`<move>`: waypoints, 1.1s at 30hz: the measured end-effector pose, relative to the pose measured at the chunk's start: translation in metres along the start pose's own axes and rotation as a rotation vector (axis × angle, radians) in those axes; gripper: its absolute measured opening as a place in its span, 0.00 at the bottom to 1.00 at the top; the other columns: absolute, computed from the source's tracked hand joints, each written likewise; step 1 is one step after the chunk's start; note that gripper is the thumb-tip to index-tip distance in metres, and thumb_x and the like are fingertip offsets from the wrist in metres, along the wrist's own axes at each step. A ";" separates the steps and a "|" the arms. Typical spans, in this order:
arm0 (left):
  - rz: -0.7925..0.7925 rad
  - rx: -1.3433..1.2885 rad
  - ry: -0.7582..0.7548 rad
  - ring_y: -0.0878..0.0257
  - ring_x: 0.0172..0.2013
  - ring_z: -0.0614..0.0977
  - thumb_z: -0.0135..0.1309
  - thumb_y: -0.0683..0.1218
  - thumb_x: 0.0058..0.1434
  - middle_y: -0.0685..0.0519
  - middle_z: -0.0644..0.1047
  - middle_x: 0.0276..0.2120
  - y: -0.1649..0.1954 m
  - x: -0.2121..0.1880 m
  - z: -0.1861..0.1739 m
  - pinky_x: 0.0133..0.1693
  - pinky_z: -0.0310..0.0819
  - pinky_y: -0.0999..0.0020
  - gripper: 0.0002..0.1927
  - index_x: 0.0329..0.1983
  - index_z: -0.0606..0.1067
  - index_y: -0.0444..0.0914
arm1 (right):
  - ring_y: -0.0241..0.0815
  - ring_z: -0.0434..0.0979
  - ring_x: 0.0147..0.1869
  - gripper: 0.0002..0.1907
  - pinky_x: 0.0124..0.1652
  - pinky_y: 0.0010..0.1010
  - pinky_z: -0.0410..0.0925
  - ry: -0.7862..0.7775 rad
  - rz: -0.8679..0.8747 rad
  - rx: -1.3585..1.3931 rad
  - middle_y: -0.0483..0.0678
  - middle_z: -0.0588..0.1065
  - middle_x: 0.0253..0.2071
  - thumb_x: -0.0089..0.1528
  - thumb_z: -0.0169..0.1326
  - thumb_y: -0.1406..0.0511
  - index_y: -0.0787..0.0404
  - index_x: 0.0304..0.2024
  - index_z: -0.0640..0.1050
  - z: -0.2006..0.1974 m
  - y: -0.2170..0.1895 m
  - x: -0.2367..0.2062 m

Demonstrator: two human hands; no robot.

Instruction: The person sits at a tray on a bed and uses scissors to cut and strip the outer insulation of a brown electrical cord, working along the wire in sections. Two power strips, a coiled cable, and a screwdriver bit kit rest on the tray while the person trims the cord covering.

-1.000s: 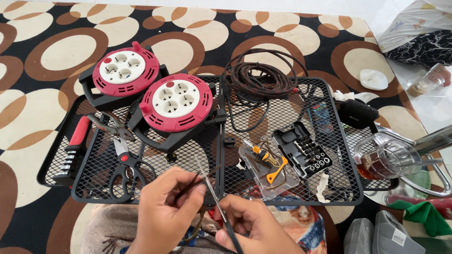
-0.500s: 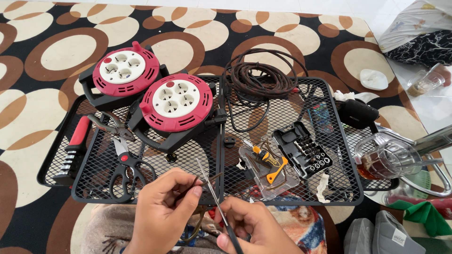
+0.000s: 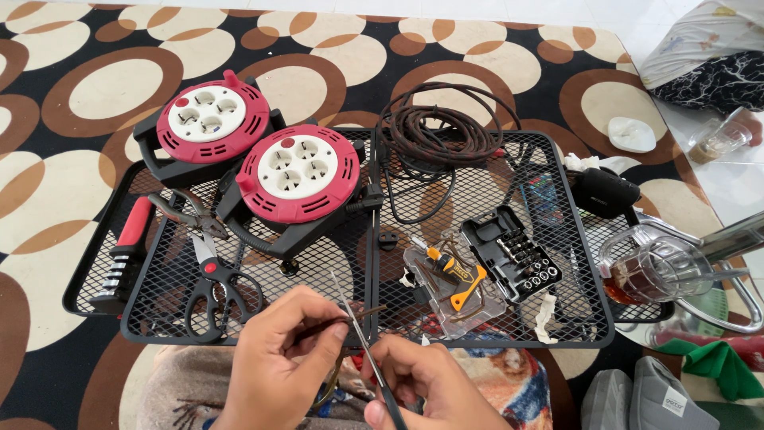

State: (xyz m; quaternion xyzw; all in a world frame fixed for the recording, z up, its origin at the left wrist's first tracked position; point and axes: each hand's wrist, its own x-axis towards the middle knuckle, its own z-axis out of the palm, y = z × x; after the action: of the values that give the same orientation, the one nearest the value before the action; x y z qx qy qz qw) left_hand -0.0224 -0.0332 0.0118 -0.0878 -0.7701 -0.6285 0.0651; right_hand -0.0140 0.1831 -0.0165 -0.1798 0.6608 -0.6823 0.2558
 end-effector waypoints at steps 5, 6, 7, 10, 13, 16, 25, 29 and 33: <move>0.102 0.129 0.019 0.74 0.22 0.70 0.60 0.35 0.55 0.56 0.76 0.28 0.007 -0.001 0.001 0.24 0.61 0.79 0.04 0.34 0.79 0.32 | 0.25 0.59 0.25 0.21 0.25 0.21 0.53 0.017 0.013 -0.068 0.37 0.65 0.22 0.57 0.63 0.54 0.62 0.43 0.76 0.000 -0.006 0.000; 0.110 0.132 0.016 0.74 0.22 0.71 0.60 0.35 0.55 0.56 0.77 0.28 0.007 -0.001 0.001 0.24 0.63 0.79 0.04 0.34 0.79 0.33 | 0.25 0.60 0.25 0.21 0.25 0.22 0.54 0.019 0.025 -0.078 0.37 0.66 0.23 0.56 0.63 0.54 0.62 0.42 0.76 0.000 -0.009 0.000; 0.118 0.136 0.012 0.75 0.23 0.72 0.60 0.35 0.55 0.56 0.77 0.28 0.008 -0.001 0.001 0.24 0.64 0.79 0.04 0.34 0.79 0.33 | 0.26 0.61 0.25 0.21 0.25 0.22 0.55 0.022 0.036 -0.089 0.37 0.66 0.23 0.56 0.63 0.54 0.61 0.42 0.76 0.000 -0.011 0.000; 0.150 0.111 -0.008 0.75 0.23 0.73 0.60 0.35 0.56 0.56 0.78 0.28 0.009 0.000 0.002 0.24 0.65 0.79 0.03 0.34 0.79 0.32 | 0.27 0.62 0.27 0.22 0.27 0.23 0.57 0.014 -0.007 -0.166 0.38 0.67 0.24 0.56 0.62 0.53 0.62 0.41 0.76 -0.002 -0.017 0.000; 0.151 0.152 -0.002 0.74 0.22 0.71 0.61 0.35 0.55 0.56 0.78 0.26 0.010 0.000 0.003 0.23 0.62 0.77 0.04 0.33 0.80 0.32 | 0.28 0.63 0.28 0.22 0.28 0.24 0.57 -0.002 0.029 -0.148 0.38 0.67 0.25 0.56 0.61 0.52 0.61 0.41 0.77 -0.002 -0.021 -0.001; 0.144 0.167 0.003 0.73 0.21 0.71 0.61 0.35 0.53 0.55 0.78 0.26 0.010 0.000 0.003 0.23 0.62 0.77 0.04 0.33 0.80 0.32 | 0.28 0.62 0.28 0.22 0.29 0.25 0.57 -0.010 0.023 -0.165 0.38 0.67 0.26 0.56 0.61 0.52 0.61 0.42 0.77 -0.002 -0.022 0.000; 0.196 0.184 0.020 0.73 0.21 0.71 0.61 0.34 0.53 0.55 0.77 0.26 0.012 0.001 0.003 0.22 0.60 0.77 0.05 0.33 0.80 0.33 | 0.26 0.60 0.30 0.21 0.29 0.22 0.55 -0.008 0.004 -0.016 0.36 0.66 0.28 0.58 0.62 0.53 0.61 0.42 0.75 0.003 -0.011 0.001; 0.184 0.207 0.032 0.73 0.21 0.70 0.61 0.34 0.52 0.55 0.78 0.26 0.013 0.002 0.001 0.22 0.60 0.78 0.06 0.34 0.80 0.33 | 0.24 0.56 0.26 0.19 0.26 0.23 0.50 -0.032 0.107 -0.028 0.35 0.62 0.22 0.58 0.63 0.54 0.61 0.38 0.75 0.000 -0.006 0.000; 0.177 0.225 0.050 0.74 0.21 0.70 0.61 0.34 0.52 0.56 0.78 0.27 0.014 0.002 0.001 0.22 0.60 0.78 0.06 0.33 0.80 0.34 | 0.24 0.54 0.23 0.17 0.24 0.24 0.47 -0.026 0.147 -0.012 0.34 0.60 0.19 0.58 0.65 0.56 0.60 0.37 0.75 -0.001 -0.004 -0.002</move>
State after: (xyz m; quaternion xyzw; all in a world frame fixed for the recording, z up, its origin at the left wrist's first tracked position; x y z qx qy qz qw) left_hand -0.0212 -0.0297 0.0253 -0.1316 -0.8232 -0.5319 0.1488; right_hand -0.0133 0.1852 -0.0126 -0.1412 0.6729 -0.6553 0.3130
